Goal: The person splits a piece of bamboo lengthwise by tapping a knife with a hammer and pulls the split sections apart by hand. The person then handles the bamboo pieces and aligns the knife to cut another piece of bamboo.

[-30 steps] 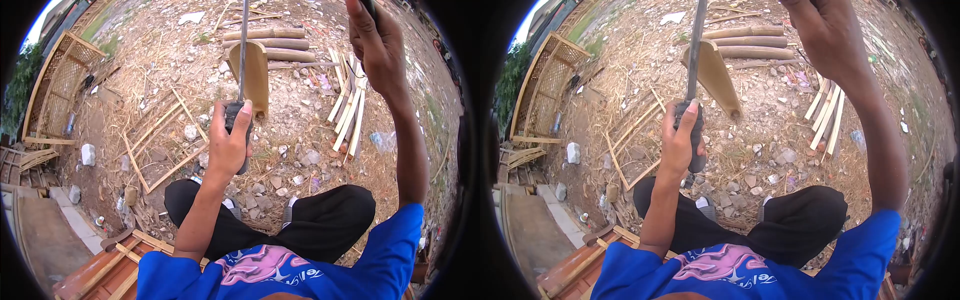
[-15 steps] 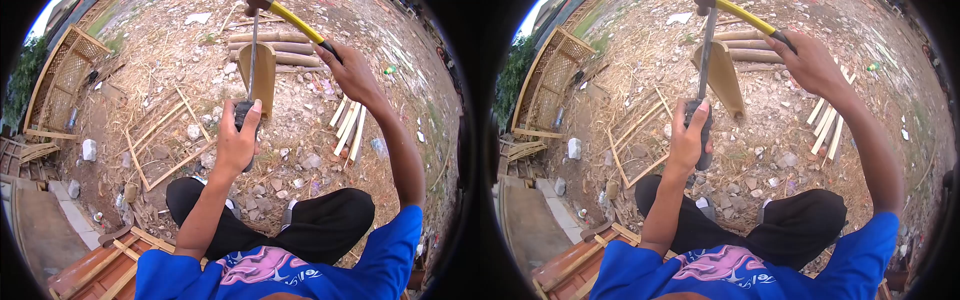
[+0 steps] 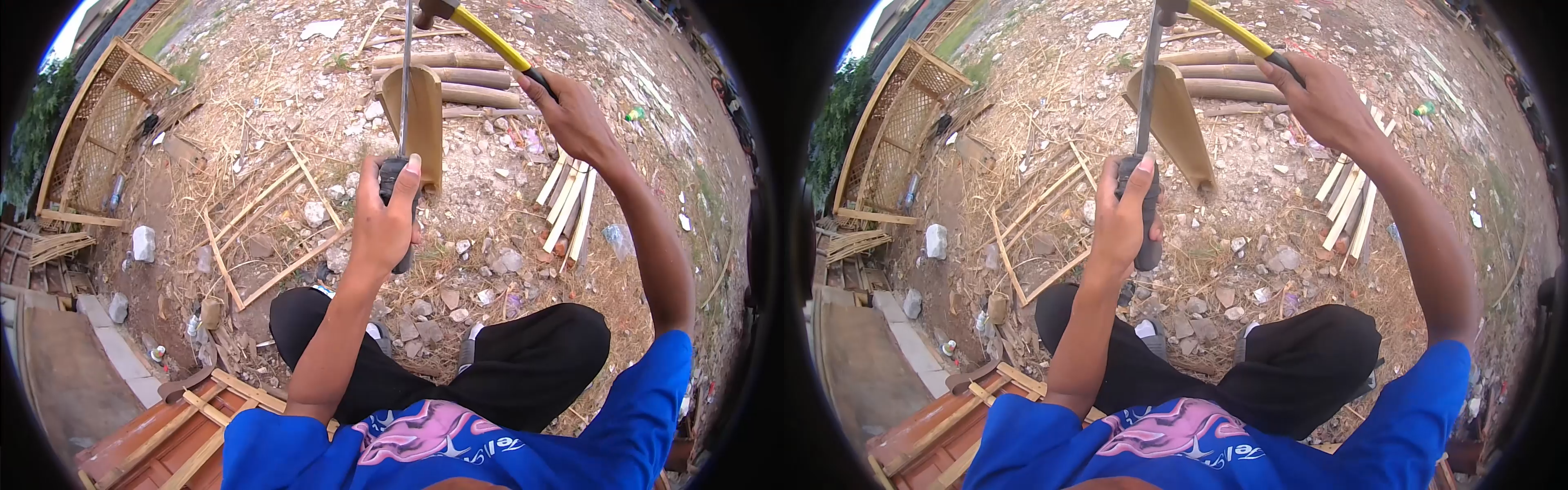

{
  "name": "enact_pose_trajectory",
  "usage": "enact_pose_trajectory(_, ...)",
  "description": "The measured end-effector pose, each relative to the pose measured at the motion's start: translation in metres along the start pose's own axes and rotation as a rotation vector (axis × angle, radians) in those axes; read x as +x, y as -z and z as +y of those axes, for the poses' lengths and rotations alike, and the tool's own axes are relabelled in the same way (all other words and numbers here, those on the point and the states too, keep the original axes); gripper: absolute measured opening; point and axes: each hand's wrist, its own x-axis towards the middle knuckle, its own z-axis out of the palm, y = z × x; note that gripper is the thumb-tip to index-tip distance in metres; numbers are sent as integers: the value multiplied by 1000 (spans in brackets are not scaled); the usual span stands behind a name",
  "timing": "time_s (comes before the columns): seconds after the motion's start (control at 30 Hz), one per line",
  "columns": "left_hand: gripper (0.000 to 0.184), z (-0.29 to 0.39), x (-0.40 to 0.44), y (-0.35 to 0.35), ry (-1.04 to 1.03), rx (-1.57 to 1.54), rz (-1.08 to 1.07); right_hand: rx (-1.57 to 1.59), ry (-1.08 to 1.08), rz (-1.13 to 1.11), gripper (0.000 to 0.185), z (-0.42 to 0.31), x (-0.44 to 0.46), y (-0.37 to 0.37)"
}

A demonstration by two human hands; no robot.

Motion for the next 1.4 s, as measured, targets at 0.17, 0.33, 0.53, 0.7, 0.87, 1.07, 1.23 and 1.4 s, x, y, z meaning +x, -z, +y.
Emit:
enact_pose_trajectory(0.17,37,-3,-1,-2,-21,10,0,73,24,146,57,-26,3,34)
enact_pose_trajectory(0.33,42,-3,0,-10,-31,-28,-5,91,-11,26,56,-22,-6,14)
enact_pose_trajectory(0.53,32,-1,7,0,-21,-43,35,152,-43,85,62,-8,4,34)
enact_pose_trajectory(0.7,31,3,7,-7,9,2,27,395,163,167,47,-23,10,46)
enact_pose_trajectory(0.87,33,-1,7,-11,-11,-22,14,18,-9,-49,57,-14,8,3)
enact_pose_trajectory(1.07,35,-4,3,-12,-8,15,19,231,104,101,57,-38,2,38)
enact_pose_trajectory(1.23,38,-4,4,-7,-11,-9,32,27,-69,-101,54,-22,-19,2)
enact_pose_trajectory(1.4,41,-3,6,-4,-6,11,24,454,120,155,51,-56,-11,52)
